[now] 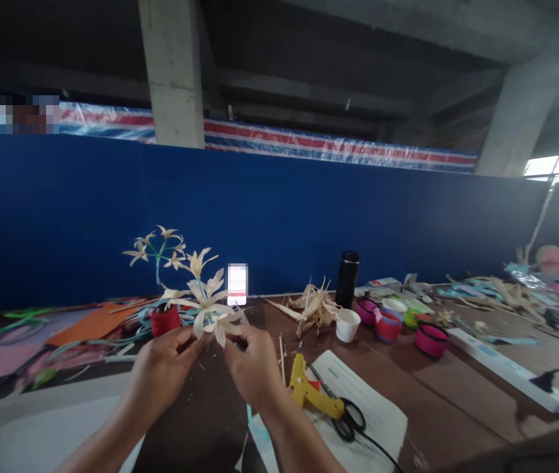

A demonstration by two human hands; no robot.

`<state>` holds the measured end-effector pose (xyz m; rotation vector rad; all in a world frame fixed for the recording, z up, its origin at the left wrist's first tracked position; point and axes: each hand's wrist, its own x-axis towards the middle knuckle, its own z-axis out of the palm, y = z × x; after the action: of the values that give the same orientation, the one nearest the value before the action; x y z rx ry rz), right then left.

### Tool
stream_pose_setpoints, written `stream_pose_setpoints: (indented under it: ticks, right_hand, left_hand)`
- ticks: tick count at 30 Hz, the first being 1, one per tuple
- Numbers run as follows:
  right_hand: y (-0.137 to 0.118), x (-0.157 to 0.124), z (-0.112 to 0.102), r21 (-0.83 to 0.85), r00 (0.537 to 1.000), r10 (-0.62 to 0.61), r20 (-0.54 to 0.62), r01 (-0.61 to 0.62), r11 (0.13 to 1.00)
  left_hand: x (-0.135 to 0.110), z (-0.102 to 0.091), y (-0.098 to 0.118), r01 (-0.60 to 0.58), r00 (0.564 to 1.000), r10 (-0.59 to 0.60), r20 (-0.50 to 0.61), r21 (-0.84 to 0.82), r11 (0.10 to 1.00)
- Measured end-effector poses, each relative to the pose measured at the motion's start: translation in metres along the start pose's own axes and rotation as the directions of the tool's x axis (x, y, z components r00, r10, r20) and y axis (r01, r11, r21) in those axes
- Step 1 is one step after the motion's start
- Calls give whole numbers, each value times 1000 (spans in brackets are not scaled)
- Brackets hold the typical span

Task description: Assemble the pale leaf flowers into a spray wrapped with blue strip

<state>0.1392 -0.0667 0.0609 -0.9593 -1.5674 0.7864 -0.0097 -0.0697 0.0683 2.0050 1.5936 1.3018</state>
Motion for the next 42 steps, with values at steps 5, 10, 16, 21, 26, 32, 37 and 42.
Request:
stream_pose_setpoints:
  ticks: [5,10,16,21,26,32,37,42]
  right_hand:
    - [-6,-18,-13,-114,1000,0,-22,-3,993]
    - [-18,-40,-17,-125,1000,14,-23,-16,992]
    - [-27,-59,-16,-122,999,0,-41,-5,993]
    - [-33,-69,-13,-139,999,-30,-33,25,990]
    - [-37,-68,-12,-144,1000,-24,-16,22,989]
    - [-32,-47,-12,-183,999,-40,-36,33,983]
    - [-26,-29,-7,-177,997,-59,-42,50,983]
    - [-22,-26,-3,-165,997,-71,-30,65,984]
  left_hand:
    - [-12,-5,13,64,998,-61,31,-92,994]
    - [-29,-8,19,140,987,-120,102,-219,965]
    - [-45,-7,18,172,983,-146,108,-287,942]
    - [-56,-10,18,178,984,-153,95,-355,918]
    - [-58,-10,17,169,985,-145,94,-358,918]
    - [-37,-1,11,128,990,-140,-9,-356,926]
    - [-26,2,12,96,989,-131,-65,-389,916]
    - [-29,5,11,79,988,-129,-83,-442,894]
